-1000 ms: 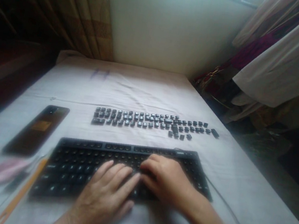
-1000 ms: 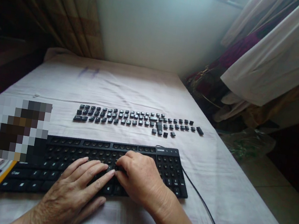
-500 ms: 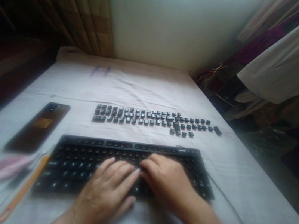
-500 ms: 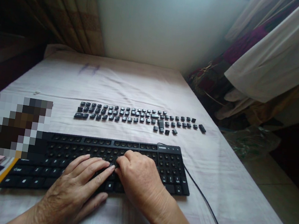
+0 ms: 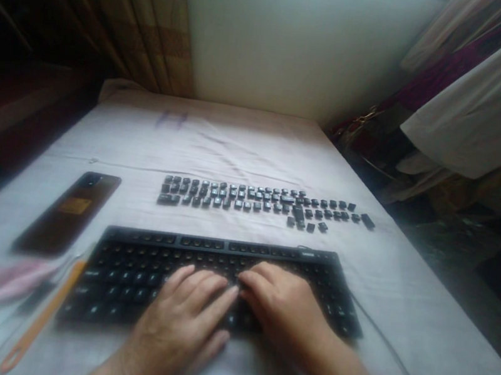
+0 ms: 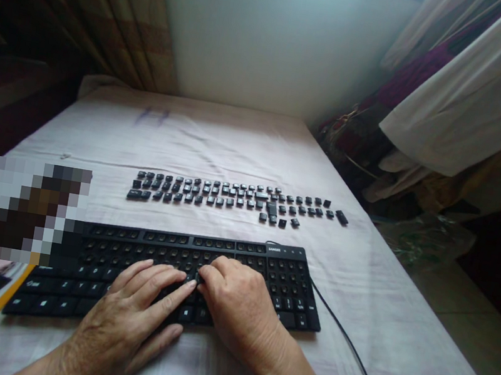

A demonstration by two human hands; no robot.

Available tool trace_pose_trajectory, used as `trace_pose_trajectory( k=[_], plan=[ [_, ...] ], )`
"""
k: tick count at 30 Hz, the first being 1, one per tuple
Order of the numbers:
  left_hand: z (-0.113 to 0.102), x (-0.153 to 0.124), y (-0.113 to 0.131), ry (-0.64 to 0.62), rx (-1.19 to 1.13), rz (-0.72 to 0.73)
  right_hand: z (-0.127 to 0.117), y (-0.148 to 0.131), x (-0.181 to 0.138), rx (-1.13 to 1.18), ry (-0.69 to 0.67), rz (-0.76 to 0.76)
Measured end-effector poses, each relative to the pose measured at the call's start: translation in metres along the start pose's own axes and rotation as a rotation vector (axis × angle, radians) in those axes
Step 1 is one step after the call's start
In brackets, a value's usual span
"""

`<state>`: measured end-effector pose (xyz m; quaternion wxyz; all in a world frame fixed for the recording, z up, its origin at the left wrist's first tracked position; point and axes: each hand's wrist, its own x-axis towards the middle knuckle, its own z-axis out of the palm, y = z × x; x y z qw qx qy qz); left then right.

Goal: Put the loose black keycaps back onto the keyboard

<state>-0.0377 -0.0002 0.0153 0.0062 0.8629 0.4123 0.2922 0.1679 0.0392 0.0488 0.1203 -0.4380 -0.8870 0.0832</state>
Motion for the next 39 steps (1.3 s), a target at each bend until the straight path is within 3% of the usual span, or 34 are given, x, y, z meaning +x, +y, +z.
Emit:
trace_pose_trajectory(
  k=[9, 21, 24, 28, 39],
  plan=[
    [0.001, -0.002, 0.0, -0.011, 0.038, 0.009, 0.002, 0.001, -0.004, 0.042, 0.061, 0.012],
    [0.003, -0.003, 0.001, 0.0, 0.063, 0.005, 0.003, 0.005, -0.005, 0.21, 0.015, 0.099],
    [0.003, -0.003, 0.001, -0.014, 0.084, 0.012, 0.004, 0.011, -0.004, 0.321, 0.065, 0.105],
    [0.003, -0.004, 0.0, -0.023, 0.088, 0.012, 0.003, 0.013, 0.004, 0.389, 0.137, 0.219],
    [0.001, -0.001, 0.002, -0.015, 0.048, -0.003, 0.0, 0.005, 0.013, 0.368, 0.035, 0.336]
  ],
)
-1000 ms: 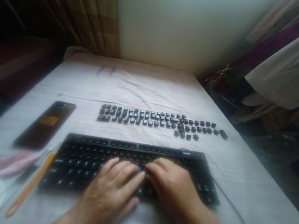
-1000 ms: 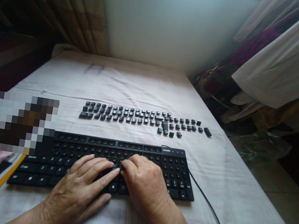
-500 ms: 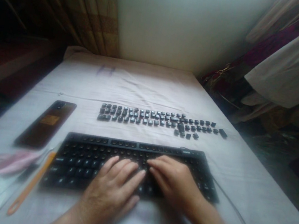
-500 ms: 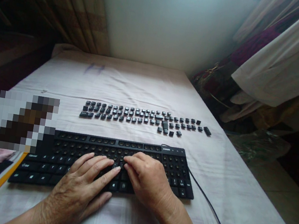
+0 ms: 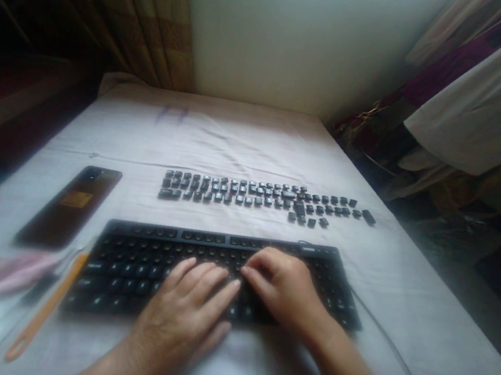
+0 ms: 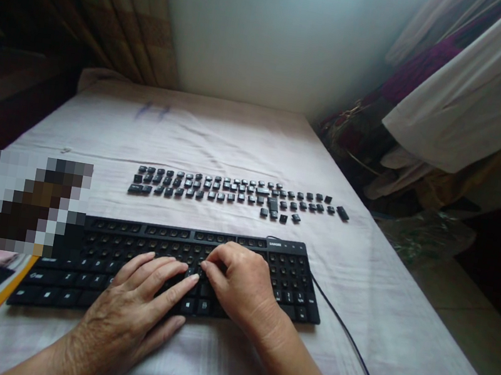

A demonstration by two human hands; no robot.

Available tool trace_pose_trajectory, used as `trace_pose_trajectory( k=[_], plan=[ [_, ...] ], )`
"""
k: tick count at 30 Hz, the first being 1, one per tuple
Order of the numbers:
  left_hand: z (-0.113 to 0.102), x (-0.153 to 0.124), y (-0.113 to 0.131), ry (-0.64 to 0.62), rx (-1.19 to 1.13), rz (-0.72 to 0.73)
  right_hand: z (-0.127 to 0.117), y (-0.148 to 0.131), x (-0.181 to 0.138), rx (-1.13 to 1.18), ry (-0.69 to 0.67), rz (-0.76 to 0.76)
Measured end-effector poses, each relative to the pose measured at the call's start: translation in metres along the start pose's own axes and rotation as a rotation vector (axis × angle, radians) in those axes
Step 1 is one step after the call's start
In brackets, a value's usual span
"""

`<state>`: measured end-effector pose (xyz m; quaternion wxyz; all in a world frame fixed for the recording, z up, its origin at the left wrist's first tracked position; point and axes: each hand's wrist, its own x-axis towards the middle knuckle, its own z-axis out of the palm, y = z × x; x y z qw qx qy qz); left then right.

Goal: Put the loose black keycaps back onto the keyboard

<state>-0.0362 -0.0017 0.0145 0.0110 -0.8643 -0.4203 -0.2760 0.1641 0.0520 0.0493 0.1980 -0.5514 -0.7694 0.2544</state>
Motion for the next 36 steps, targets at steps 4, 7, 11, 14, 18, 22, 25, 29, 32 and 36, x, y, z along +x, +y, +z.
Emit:
trace_pose_trajectory(
  k=[4, 7, 11, 14, 18, 22, 25, 29, 32, 36],
  plan=[
    [0.0, 0.0, 0.0, -0.004, -0.015, -0.004, 0.002, -0.001, -0.001, -0.044, -0.004, 0.001],
    [0.001, 0.0, -0.001, -0.009, -0.022, 0.0, 0.003, -0.002, -0.001, -0.059, -0.002, 0.0],
    [0.003, 0.0, -0.001, 0.006, -0.02, -0.002, 0.006, -0.002, -0.003, -0.081, 0.002, -0.011],
    [0.002, 0.0, -0.002, 0.002, -0.021, 0.0, 0.007, 0.0, -0.004, -0.081, 0.024, -0.019],
    [-0.004, 0.002, -0.004, -0.005, 0.004, 0.052, 0.002, 0.006, -0.005, 0.125, 0.09, -0.05],
    [-0.008, 0.004, -0.006, 0.016, 0.01, 0.086, -0.007, 0.013, -0.004, 0.322, 0.108, -0.015],
    [-0.007, 0.002, -0.007, 0.044, 0.004, 0.091, -0.009, 0.018, -0.004, 0.344, 0.082, -0.052],
    [-0.005, 0.001, -0.007, 0.062, 0.007, 0.102, -0.006, 0.021, -0.006, 0.325, 0.019, -0.188],
    [-0.006, 0.0, -0.006, 0.058, 0.005, 0.097, -0.004, 0.019, -0.009, 0.181, -0.005, -0.259],
    [-0.006, 0.001, -0.007, 0.048, 0.024, 0.108, -0.002, 0.011, -0.01, -0.027, -0.013, -0.27]
  ],
)
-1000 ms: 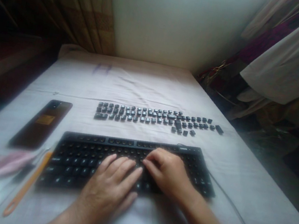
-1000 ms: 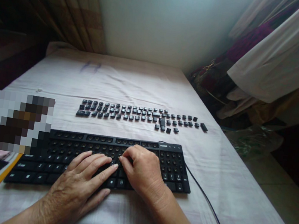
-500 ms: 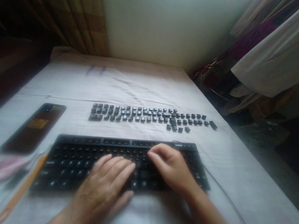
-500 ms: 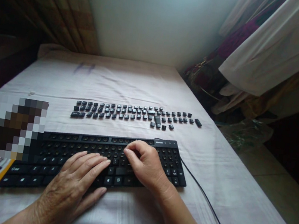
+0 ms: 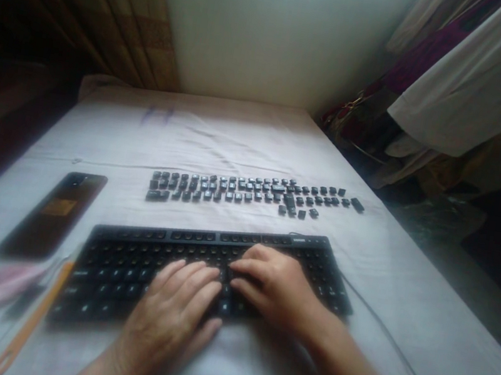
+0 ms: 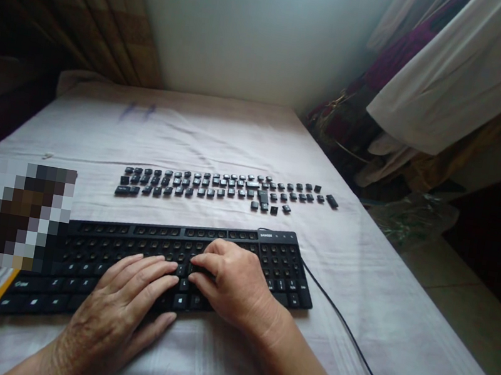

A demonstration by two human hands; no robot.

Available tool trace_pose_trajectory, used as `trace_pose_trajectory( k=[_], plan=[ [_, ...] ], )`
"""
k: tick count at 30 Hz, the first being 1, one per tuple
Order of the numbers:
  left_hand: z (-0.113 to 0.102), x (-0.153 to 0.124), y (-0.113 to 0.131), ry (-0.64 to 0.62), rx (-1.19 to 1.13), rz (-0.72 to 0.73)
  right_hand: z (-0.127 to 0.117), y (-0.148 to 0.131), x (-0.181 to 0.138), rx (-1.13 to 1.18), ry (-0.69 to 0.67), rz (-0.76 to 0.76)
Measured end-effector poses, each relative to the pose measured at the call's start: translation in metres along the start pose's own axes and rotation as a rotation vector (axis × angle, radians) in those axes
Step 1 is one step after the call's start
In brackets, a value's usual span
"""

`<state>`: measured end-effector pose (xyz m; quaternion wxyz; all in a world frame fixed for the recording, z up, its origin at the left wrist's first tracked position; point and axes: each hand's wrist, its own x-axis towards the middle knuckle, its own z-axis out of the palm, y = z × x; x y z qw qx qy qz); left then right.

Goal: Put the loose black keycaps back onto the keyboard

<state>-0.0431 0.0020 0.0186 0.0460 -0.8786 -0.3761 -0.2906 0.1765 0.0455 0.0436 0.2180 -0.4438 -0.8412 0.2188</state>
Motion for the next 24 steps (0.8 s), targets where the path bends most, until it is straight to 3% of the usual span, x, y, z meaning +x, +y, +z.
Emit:
trace_pose_trajectory(
  k=[7, 10, 18, 21, 24],
  plan=[
    [0.0, 0.0, 0.0, -0.015, -0.006, -0.004, 0.002, -0.001, 0.001, -0.08, 0.033, -0.084],
    [-0.001, 0.001, 0.0, -0.026, -0.002, -0.007, 0.0, 0.003, 0.0, 0.017, 0.101, -0.117],
    [-0.003, 0.001, -0.002, 0.014, -0.035, -0.001, -0.013, 0.002, 0.002, 0.391, 0.23, 0.003],
    [-0.005, 0.002, -0.003, 0.053, -0.076, -0.009, -0.012, -0.004, 0.001, 0.485, 0.195, -0.018],
    [-0.008, 0.003, -0.004, 0.073, -0.111, -0.051, -0.01, -0.011, -0.001, 0.592, 0.067, 0.086]
  ],
)
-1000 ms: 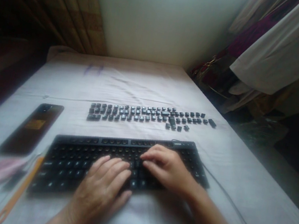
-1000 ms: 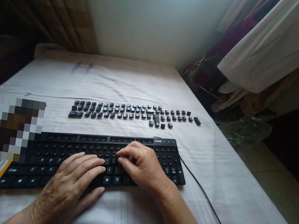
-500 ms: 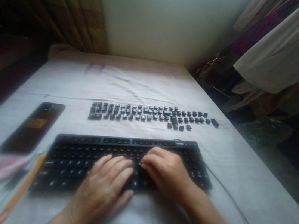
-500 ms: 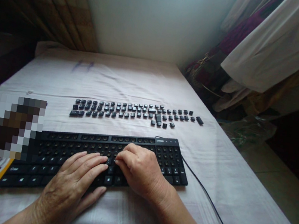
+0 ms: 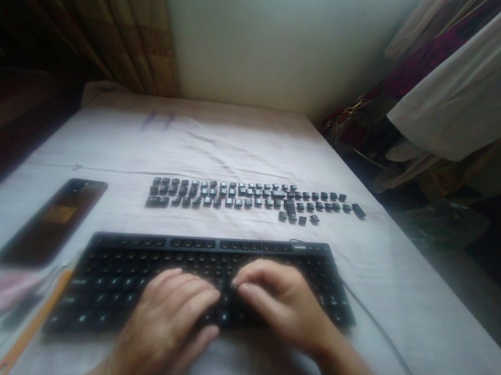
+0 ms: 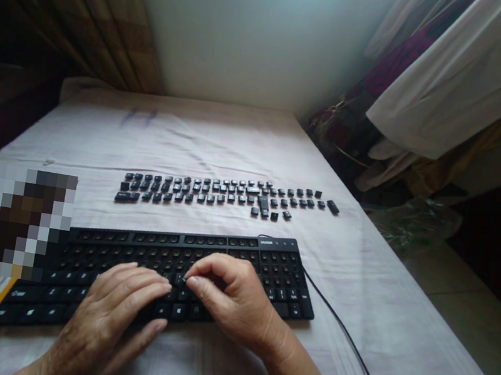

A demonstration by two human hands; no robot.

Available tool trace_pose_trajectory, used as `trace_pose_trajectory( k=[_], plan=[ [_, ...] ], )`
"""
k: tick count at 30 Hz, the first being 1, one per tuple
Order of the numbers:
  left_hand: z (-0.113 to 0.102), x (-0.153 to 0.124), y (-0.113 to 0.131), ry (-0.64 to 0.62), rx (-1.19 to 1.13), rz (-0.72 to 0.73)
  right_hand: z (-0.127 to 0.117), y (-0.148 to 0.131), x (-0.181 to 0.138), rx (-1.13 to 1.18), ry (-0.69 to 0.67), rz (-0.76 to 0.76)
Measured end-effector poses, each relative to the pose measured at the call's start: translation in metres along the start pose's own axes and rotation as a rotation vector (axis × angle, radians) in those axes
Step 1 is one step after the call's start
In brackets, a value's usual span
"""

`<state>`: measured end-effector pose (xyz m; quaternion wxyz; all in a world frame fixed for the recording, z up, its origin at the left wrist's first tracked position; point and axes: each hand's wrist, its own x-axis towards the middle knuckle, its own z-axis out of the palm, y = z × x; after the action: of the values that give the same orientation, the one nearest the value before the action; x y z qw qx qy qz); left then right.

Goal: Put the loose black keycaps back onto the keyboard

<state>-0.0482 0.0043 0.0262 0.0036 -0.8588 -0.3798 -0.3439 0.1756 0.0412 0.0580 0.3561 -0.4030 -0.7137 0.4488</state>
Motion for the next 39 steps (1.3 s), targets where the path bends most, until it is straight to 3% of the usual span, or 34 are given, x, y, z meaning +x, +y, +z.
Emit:
trace_pose_trajectory(
  k=[4, 11, 20, 31, 36, 39],
  plan=[
    [-0.002, 0.001, -0.001, -0.015, -0.062, -0.055, 0.005, -0.007, -0.001, 0.099, -0.052, 0.182],
    [-0.005, -0.001, 0.003, -0.064, -0.162, -0.104, 0.016, -0.011, -0.002, 0.108, -0.071, 0.239],
    [-0.007, -0.001, 0.004, -0.058, -0.274, -0.211, 0.014, -0.011, -0.008, 0.021, -0.119, 0.142],
    [-0.005, -0.001, 0.004, -0.05, -0.268, -0.23, 0.015, -0.011, -0.008, -0.205, -0.065, -0.056],
    [-0.001, -0.004, 0.003, -0.022, -0.21, -0.188, -0.009, 0.003, -0.007, -0.334, 0.077, 0.03],
    [0.003, -0.004, 0.005, -0.009, -0.188, -0.147, -0.015, 0.011, -0.008, -0.39, 0.081, 0.091]
  ],
)
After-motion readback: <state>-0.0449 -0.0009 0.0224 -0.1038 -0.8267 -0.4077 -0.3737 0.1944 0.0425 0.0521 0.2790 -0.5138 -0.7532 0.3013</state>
